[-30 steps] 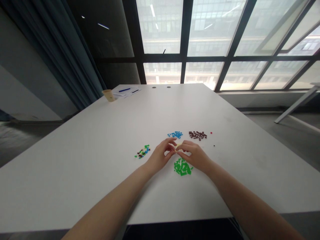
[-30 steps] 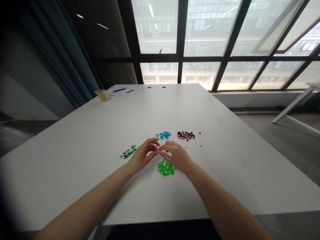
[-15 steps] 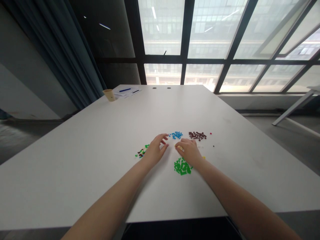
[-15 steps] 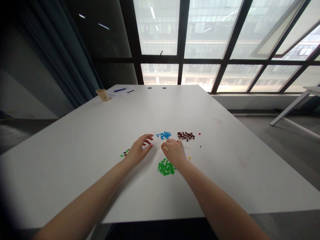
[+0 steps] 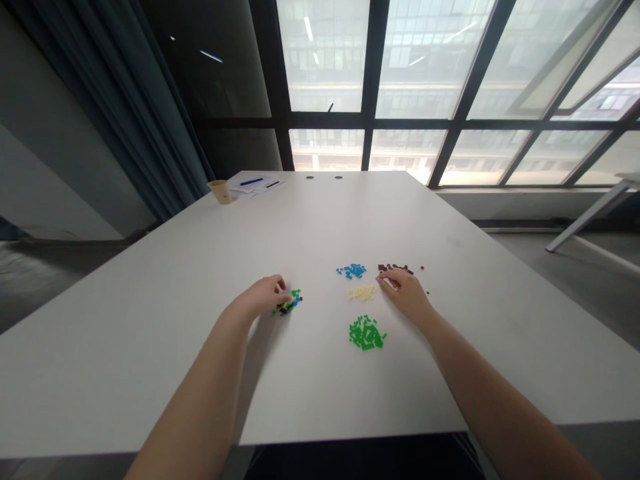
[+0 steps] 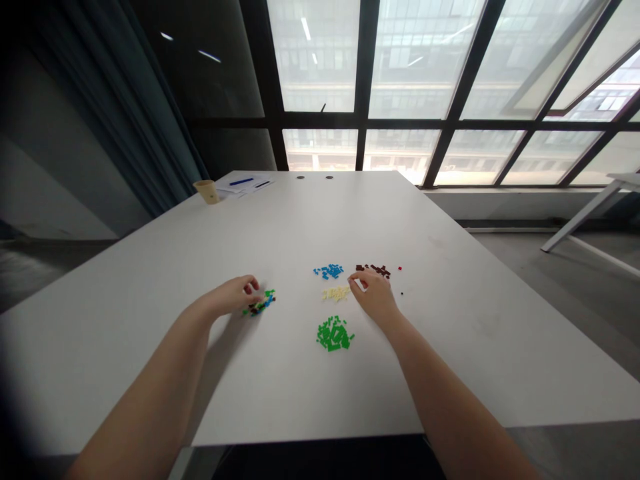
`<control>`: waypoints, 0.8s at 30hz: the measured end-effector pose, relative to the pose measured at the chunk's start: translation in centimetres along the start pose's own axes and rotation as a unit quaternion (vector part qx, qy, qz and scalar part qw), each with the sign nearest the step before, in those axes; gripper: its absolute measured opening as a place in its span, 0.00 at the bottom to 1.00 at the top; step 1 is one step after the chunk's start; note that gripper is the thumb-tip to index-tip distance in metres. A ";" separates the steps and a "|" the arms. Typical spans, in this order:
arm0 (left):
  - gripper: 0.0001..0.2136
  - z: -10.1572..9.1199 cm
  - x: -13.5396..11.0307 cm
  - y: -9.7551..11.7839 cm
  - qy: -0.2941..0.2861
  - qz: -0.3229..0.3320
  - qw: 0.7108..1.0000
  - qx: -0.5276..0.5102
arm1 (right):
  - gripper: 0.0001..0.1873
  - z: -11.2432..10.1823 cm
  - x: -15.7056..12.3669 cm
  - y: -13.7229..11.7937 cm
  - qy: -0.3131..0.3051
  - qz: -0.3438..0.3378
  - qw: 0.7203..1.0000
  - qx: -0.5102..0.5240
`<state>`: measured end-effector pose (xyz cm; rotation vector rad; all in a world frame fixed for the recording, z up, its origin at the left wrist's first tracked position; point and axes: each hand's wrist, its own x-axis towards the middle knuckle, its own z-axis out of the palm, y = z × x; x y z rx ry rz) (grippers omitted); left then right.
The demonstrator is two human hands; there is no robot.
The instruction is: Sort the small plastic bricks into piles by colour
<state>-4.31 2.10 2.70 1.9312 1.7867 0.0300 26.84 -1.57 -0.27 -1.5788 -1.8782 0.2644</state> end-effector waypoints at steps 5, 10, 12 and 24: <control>0.20 0.3 -0.2 -0.5 -0.074 -0.015 0.997 0.022 | 0.09 1.7 -0.7 -1.8 -0.070 -0.071 0.994 -0.049; 0.17 1.2 0.3 -0.3 -0.068 0.010 0.998 0.014 | 0.08 3.1 -0.8 -3.3 -0.104 -0.094 0.981 -0.134; 0.15 1.4 0.5 -0.2 -0.054 0.019 0.998 -0.004 | 0.08 3.3 -0.6 -3.4 -0.112 -0.098 0.978 -0.146; 0.12 1.5 0.5 0.3 0.015 0.081 0.997 -0.012 | 0.11 3.5 -0.7 -3.8 -0.103 -0.122 0.968 -0.192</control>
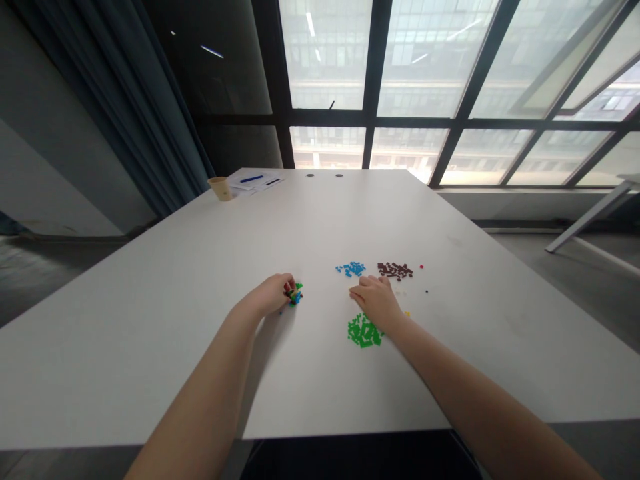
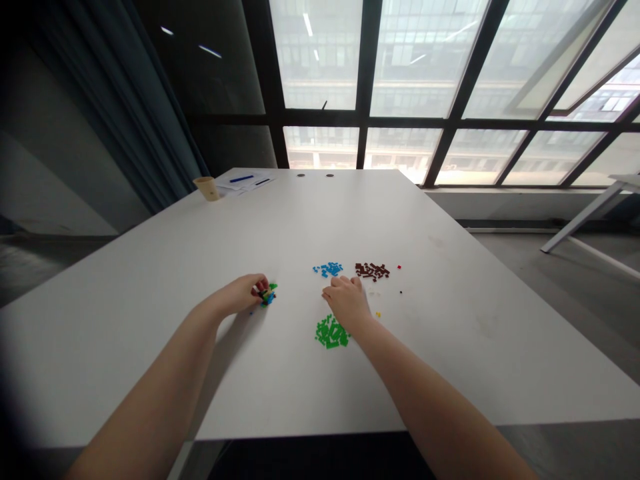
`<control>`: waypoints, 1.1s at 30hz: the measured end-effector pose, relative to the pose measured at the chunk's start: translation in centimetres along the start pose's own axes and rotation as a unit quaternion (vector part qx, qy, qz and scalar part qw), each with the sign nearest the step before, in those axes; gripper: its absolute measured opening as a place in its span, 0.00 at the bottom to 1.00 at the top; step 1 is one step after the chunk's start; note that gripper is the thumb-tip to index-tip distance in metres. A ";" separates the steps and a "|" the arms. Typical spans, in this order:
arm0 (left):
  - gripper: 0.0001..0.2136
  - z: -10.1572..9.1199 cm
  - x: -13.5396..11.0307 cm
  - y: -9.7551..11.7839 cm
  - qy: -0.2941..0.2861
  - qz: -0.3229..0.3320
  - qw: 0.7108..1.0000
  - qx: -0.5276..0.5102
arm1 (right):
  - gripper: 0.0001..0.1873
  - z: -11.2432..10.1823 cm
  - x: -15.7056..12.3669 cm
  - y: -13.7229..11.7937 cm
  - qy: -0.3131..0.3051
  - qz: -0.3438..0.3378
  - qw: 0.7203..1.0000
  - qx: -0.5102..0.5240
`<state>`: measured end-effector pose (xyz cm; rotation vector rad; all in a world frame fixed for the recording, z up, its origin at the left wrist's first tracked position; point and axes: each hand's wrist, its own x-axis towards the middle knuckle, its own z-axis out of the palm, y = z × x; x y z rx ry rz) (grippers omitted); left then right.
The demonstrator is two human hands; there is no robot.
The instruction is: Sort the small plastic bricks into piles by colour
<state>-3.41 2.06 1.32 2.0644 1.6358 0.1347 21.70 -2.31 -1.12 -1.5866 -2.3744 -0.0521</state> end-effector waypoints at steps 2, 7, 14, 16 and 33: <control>0.11 -0.1 -0.1 0.1 0.002 0.001 1.000 0.002 | 0.11 -0.1 -0.1 0.1 0.015 -0.001 1.000 0.000; 0.12 -0.6 -0.4 0.6 0.039 0.008 0.999 -0.019 | 0.11 -0.5 -0.2 0.8 0.039 0.020 0.999 0.031; 0.09 -1.0 -0.4 1.1 0.091 0.000 0.995 -0.029 | 0.08 -0.2 -0.5 0.7 -0.026 -0.031 0.998 0.043; 0.08 -1.1 -0.5 1.3 0.091 0.002 0.995 -0.032 | 0.07 0.0 -0.5 0.6 -0.032 -0.031 0.998 0.036; 0.07 -1.0 -0.7 1.5 0.095 0.030 0.995 -0.024 | 0.11 0.4 0.3 0.0 -0.030 0.000 0.999 0.016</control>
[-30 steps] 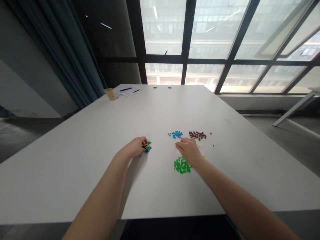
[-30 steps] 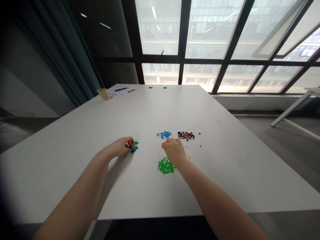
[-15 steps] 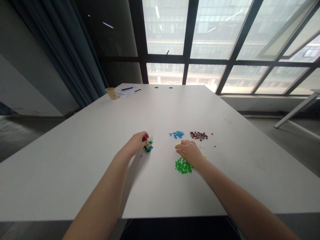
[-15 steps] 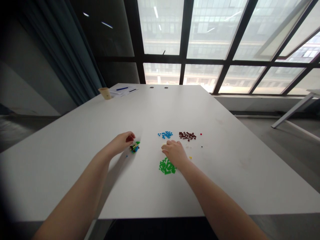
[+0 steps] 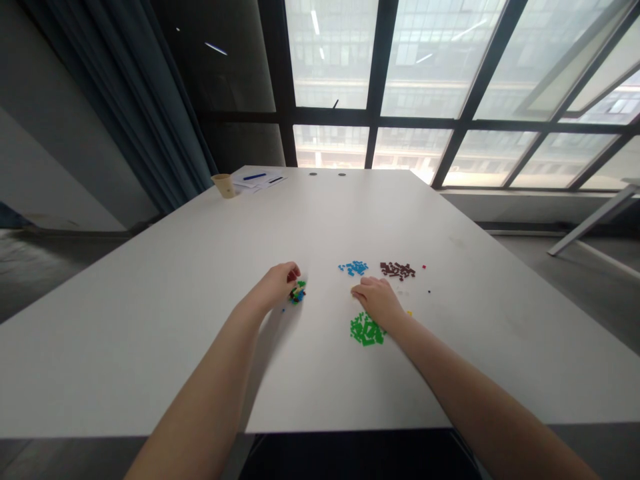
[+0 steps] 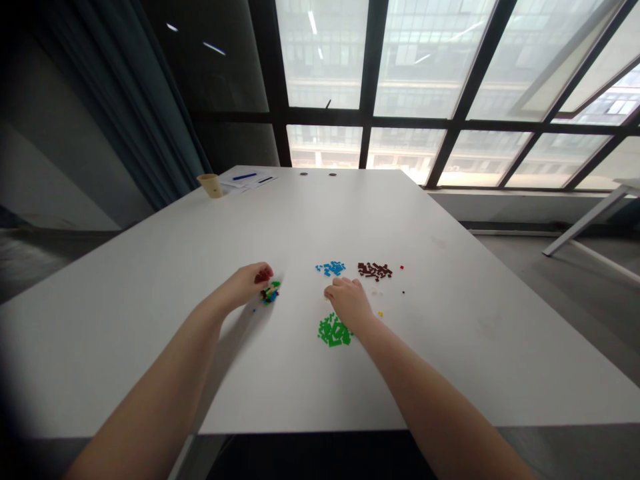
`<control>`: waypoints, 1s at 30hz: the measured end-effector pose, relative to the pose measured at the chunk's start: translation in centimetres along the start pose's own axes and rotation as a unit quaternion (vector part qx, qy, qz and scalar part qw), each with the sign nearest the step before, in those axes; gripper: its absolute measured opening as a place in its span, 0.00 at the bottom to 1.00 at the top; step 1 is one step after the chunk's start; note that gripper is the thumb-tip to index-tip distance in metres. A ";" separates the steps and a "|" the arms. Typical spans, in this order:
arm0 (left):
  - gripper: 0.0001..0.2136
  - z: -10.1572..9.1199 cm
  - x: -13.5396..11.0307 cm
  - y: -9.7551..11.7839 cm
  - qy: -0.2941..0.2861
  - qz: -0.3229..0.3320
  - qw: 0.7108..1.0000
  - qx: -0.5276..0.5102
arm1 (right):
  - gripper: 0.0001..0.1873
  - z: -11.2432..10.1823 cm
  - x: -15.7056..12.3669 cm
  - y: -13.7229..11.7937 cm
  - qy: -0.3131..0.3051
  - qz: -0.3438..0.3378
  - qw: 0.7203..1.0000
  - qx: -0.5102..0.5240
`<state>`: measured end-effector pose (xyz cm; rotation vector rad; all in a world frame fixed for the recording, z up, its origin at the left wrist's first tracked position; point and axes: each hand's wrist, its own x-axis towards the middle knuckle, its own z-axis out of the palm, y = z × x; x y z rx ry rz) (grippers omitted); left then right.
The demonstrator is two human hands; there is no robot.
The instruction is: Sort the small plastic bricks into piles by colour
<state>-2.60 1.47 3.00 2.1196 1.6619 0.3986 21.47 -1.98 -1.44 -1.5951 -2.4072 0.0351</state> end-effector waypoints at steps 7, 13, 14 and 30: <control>0.07 0.3 0.1 -0.3 0.000 0.007 1.000 -0.001 | 0.10 -0.5 -0.2 0.3 0.018 -0.019 0.999 0.038; 0.06 0.4 0.3 -0.4 0.004 0.007 1.000 -0.006 | 0.09 -0.8 -0.3 0.5 -0.021 -0.045 0.997 0.061; 0.06 0.4 0.2 -0.4 0.004 0.008 1.000 -0.008 | 0.10 -0.8 -0.3 0.5 -0.024 -0.045 0.997 0.056; 0.06 0.4 0.2 -0.3 0.004 0.016 1.000 -0.002 | 0.09 0.0 0.0 0.2 0.043 -0.045 0.996 0.060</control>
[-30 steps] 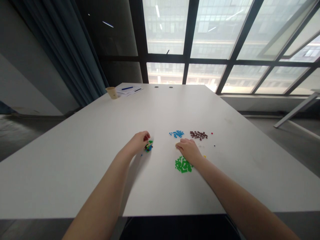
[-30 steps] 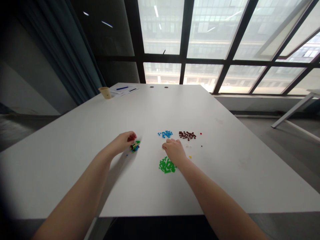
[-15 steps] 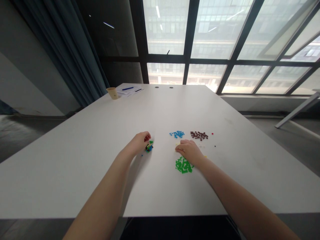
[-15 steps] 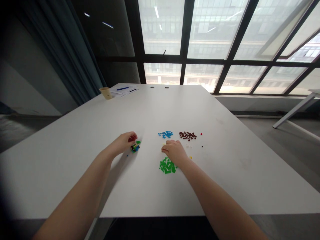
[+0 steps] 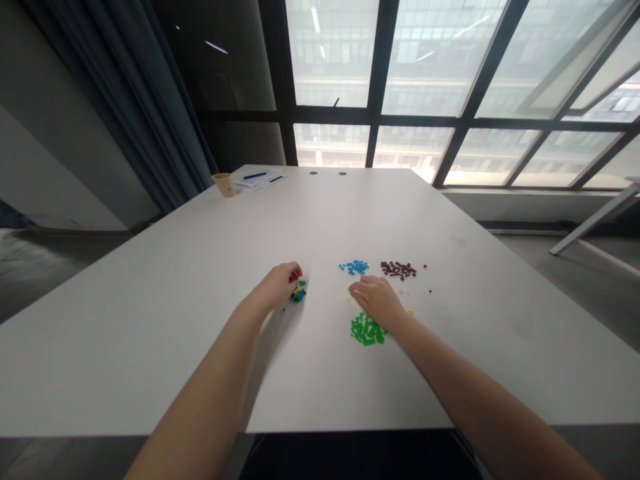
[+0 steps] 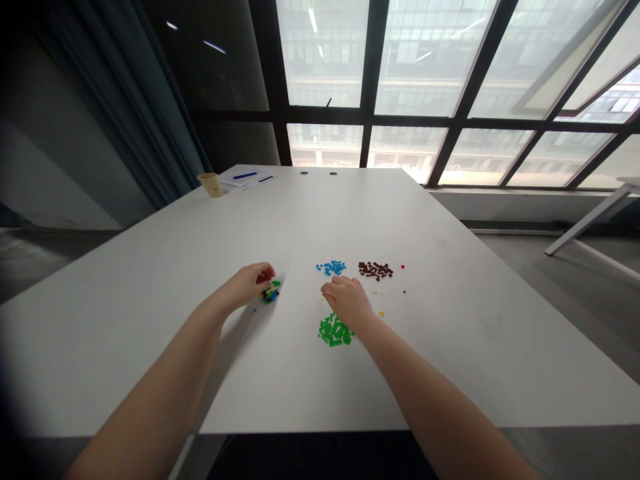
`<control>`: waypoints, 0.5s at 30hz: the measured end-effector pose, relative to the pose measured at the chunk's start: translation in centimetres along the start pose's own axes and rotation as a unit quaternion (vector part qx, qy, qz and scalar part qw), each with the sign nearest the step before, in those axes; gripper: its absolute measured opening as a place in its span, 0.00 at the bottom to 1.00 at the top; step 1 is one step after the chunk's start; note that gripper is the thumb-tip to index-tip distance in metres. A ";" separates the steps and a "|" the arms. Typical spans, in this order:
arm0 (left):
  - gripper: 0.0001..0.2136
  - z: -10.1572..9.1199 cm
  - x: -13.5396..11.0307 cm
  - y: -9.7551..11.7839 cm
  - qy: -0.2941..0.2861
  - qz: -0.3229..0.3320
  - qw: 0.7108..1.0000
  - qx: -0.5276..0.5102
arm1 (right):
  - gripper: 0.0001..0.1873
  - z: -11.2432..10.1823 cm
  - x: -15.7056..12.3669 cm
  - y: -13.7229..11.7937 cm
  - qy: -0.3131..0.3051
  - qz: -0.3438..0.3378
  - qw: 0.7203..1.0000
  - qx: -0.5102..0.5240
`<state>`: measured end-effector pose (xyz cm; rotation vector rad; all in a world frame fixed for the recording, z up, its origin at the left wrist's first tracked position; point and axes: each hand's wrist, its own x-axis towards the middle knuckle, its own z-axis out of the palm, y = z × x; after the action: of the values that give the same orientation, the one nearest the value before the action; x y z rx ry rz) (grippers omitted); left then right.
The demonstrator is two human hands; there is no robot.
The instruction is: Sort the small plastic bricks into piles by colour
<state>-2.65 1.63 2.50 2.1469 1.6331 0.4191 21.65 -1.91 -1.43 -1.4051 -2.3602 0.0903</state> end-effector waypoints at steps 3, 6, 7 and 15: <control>0.06 0.0 0.0 0.0 0.000 -0.003 1.000 -0.004 | 0.10 -0.3 -0.1 0.0 0.000 -0.020 1.000 0.023; 0.05 0.1 0.0 -0.2 0.004 -0.002 1.000 -0.010 | 0.12 -0.6 -0.3 -0.1 -0.017 -0.035 0.999 0.031; 0.05 0.1 0.1 -0.3 0.004 -0.002 1.000 -0.011 | 0.12 -0.6 -0.4 -0.1 -0.024 -0.037 0.999 0.029; 0.06 0.0 -0.1 0.2 0.033 -0.014 0.997 -0.073 | 0.13 -0.4 -0.4 0.6 -0.022 0.009 1.000 -0.005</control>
<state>-2.47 1.50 2.58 2.0201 1.6116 0.5876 22.44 -1.96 -1.35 -1.4428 -2.3881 0.1165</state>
